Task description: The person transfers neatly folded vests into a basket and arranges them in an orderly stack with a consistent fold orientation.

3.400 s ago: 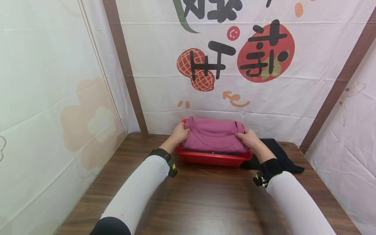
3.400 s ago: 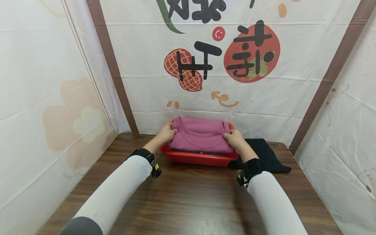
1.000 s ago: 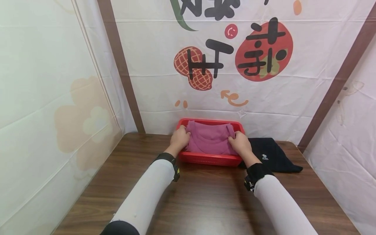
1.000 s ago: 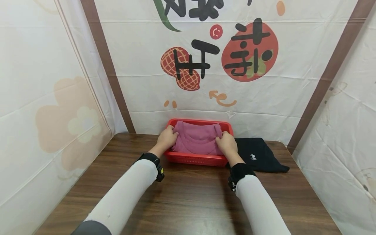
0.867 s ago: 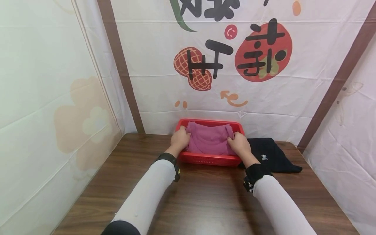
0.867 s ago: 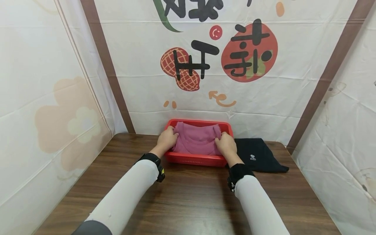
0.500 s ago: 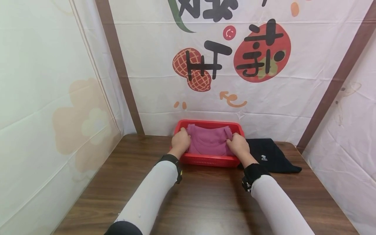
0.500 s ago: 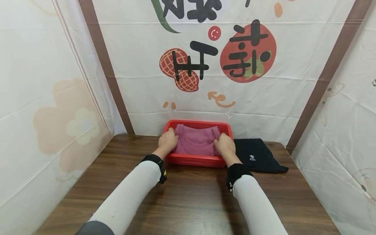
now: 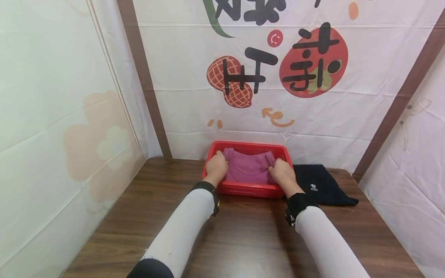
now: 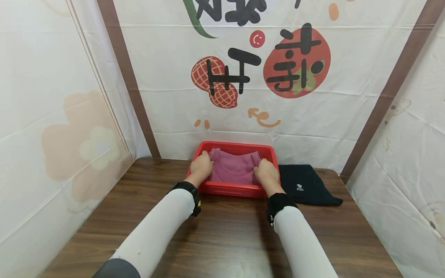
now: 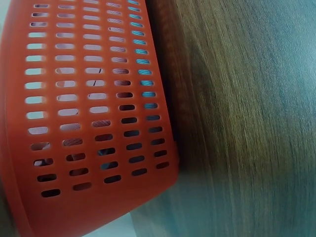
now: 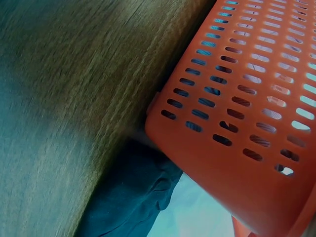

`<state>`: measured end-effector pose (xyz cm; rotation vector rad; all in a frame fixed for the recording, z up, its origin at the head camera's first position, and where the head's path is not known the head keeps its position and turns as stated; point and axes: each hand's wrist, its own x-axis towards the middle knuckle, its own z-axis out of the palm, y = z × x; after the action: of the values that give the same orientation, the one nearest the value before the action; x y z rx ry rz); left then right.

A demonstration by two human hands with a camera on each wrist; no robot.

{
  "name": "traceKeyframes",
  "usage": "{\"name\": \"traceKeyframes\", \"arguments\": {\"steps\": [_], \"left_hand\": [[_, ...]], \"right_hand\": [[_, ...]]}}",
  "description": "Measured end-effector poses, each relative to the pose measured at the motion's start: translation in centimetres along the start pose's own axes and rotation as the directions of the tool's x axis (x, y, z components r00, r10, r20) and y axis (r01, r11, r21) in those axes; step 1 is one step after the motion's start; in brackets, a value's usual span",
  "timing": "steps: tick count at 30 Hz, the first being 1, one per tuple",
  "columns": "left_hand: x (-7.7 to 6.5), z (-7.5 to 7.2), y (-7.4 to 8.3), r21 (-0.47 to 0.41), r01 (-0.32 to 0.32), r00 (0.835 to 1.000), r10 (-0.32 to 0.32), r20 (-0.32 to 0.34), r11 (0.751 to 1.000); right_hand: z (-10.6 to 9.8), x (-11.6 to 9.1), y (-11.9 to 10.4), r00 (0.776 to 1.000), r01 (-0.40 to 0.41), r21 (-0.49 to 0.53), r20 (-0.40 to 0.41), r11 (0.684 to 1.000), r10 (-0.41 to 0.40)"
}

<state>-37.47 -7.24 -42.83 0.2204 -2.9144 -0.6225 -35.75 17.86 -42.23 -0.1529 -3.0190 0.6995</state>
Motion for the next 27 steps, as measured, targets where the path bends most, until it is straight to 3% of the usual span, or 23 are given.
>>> {"name": "traceKeyframes", "arguments": {"steps": [13,27], "left_hand": [[0.69,0.53,-0.22,0.028,-0.026,1.000,0.025,0.012,0.999],[0.15,0.31,-0.16,-0.001,-0.042,0.999,0.042,0.027,0.999]], "right_hand": [[0.29,0.38,-0.23,1.000,0.000,-0.048,0.005,0.999,0.000],[0.58,0.61,-0.02,0.999,0.025,-0.053,0.023,0.998,-0.024]]}}
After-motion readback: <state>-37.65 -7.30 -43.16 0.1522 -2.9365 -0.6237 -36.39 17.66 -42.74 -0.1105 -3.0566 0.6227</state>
